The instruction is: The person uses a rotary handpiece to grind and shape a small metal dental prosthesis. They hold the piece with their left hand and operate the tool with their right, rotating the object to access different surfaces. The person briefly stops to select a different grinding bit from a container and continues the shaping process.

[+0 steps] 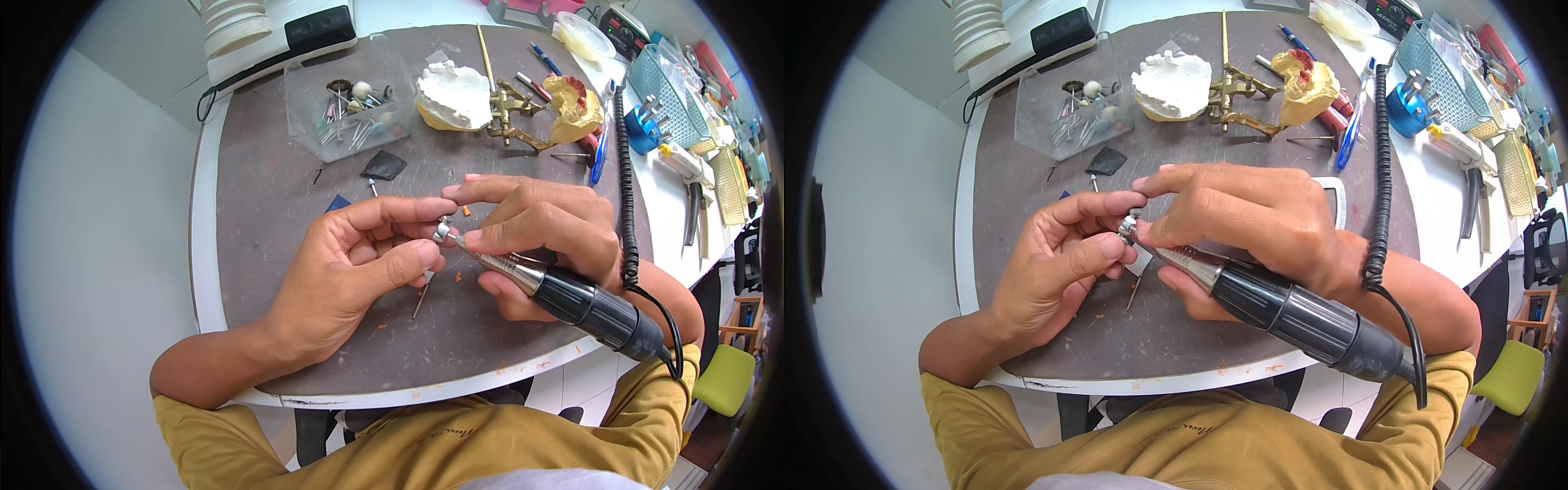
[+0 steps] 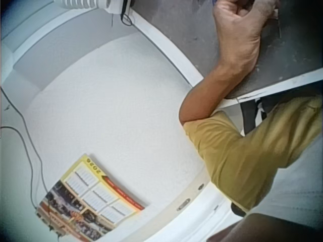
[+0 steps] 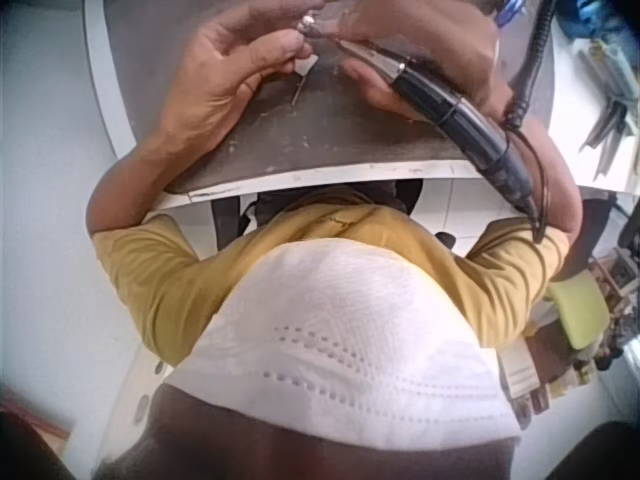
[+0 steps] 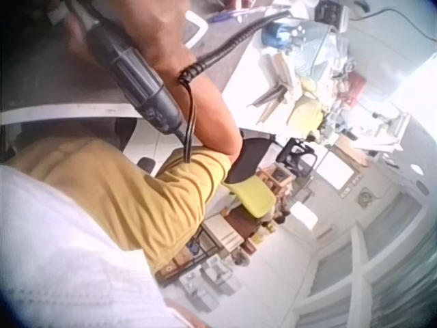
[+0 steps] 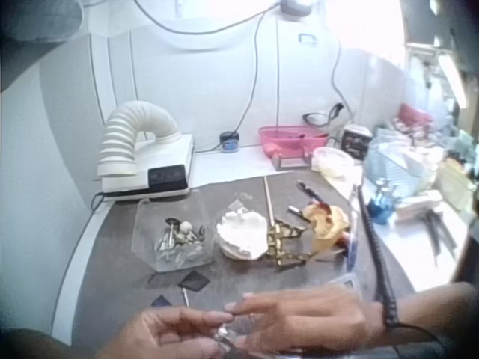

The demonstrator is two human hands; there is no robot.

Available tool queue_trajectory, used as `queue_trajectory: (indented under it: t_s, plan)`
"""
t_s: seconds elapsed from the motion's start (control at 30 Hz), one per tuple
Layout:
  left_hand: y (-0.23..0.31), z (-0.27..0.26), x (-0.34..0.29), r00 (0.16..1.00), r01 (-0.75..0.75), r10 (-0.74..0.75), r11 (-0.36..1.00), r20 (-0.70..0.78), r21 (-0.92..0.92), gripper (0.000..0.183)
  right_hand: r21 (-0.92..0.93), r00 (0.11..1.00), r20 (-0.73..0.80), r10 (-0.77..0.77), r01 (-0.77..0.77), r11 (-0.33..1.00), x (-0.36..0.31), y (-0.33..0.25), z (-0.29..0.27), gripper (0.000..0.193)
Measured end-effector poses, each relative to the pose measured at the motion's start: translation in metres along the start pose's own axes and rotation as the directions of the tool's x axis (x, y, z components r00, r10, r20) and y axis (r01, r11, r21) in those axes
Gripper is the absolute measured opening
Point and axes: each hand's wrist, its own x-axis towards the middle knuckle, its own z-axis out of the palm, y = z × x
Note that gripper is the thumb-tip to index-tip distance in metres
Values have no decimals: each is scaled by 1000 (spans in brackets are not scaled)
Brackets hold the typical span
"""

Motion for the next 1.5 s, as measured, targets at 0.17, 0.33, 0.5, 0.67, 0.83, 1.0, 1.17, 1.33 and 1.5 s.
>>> queue_trajectory:
  t_s: [0.17,0.33,0.5,0.67,0.83,1.0,1.17,1.33,1.5]
  plan:
    - [0,-1,1,1000,1,-1,1000,9,-6,40,1,1000,-5,1,-1,1000,0,3,0,30]
    - [0,0,1,1000,-4,4,1000,18,-1,41,-1,1000,-1,-9,9,1000,-1,3,0,31]
    - [0,0,1,1000,-1,2,1000,16,-17,42,4,1000,0,-8,8,1000,0,1,0,31]
    - [-1,-1,1,1000,-16,16,1000,26,-1,42,5,1000,5,-4,4,1000,0,2,-1,31]
    - [-2,-2,2,999,-13,13,1000,36,3,41,-3,1000,0,3,-3,1000,-1,2,-1,31]
    - [-3,-2,1,1000,-21,21,1000,19,-4,39,6,1000,-1,-3,3,1000,0,1,0,31]
    - [-1,0,1,1000,-13,13,1000,13,-4,39,-1,1000,10,5,-5,1000,-1,2,-1,30]
    - [-1,0,1,1000,-14,14,1000,8,1,40,0,1000,11,15,-15,1000,-1,2,-1,29]
    - [-1,-1,0,1000,-13,13,1000,12,3,41,-8,1000,15,18,-18,1000,0,-2,-2,29]
